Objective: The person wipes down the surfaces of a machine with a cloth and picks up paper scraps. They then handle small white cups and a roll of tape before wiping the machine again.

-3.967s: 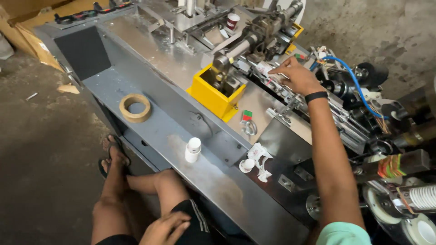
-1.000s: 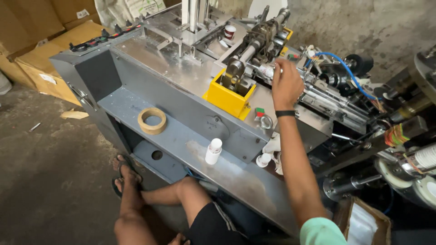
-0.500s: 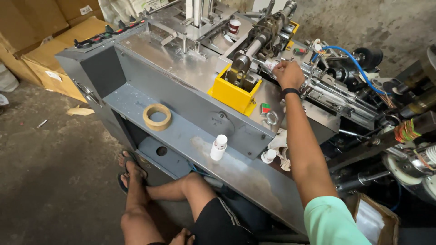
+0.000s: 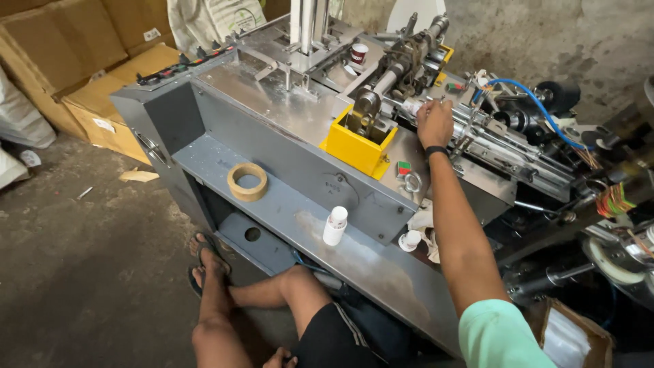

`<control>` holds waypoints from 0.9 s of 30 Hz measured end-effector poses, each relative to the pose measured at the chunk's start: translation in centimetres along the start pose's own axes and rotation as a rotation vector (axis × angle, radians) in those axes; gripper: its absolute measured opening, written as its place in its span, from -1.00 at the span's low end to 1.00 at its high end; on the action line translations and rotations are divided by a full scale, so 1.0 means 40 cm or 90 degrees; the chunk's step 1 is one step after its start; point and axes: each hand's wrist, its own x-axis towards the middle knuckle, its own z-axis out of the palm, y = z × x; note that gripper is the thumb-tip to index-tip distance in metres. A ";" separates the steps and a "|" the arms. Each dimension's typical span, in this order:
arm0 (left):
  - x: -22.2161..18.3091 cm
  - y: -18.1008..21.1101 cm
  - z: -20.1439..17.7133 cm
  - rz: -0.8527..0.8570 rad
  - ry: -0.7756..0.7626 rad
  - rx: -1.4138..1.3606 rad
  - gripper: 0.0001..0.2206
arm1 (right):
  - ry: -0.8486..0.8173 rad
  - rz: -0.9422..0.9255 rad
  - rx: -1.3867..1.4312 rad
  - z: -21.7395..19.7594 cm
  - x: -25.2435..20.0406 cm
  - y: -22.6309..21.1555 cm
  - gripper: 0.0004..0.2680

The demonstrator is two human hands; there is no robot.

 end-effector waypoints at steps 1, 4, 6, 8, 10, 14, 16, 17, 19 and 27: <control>-0.009 -0.012 0.012 0.055 0.072 -0.039 -0.71 | -0.012 0.042 0.042 -0.008 -0.012 0.008 -0.87; -0.008 0.023 -0.038 -0.090 -0.122 0.038 -0.75 | 0.010 0.027 0.076 -0.028 -0.017 0.009 -0.92; -0.007 0.006 -0.025 -0.078 -0.115 0.035 -0.74 | -0.034 0.047 0.060 -0.050 -0.007 -0.011 -0.92; 0.002 -0.005 -0.022 -0.065 -0.105 0.033 -0.73 | -0.078 0.064 0.044 -0.059 0.013 -0.028 -0.92; 0.006 -0.008 -0.022 -0.072 -0.149 0.043 -0.74 | -0.114 0.067 -0.002 -0.067 0.034 -0.019 -0.90; 0.003 0.001 -0.039 -0.084 -0.216 0.059 -0.75 | -0.200 0.180 -0.026 -0.058 0.051 -0.028 -0.89; 0.000 0.014 -0.043 -0.125 -0.201 0.065 -0.74 | -0.199 0.168 -0.062 -0.035 0.057 -0.012 -0.93; 0.006 0.021 -0.049 -0.126 -0.201 0.063 -0.74 | -0.200 0.166 -0.063 -0.027 0.056 -0.011 -0.93; 0.015 0.032 -0.062 -0.150 -0.289 0.108 -0.76 | -0.186 0.185 -0.061 -0.011 0.051 -0.010 -0.93; -0.001 0.045 -0.063 -0.158 -0.241 0.082 -0.71 | -0.044 0.173 -0.045 0.013 0.009 -0.056 -0.92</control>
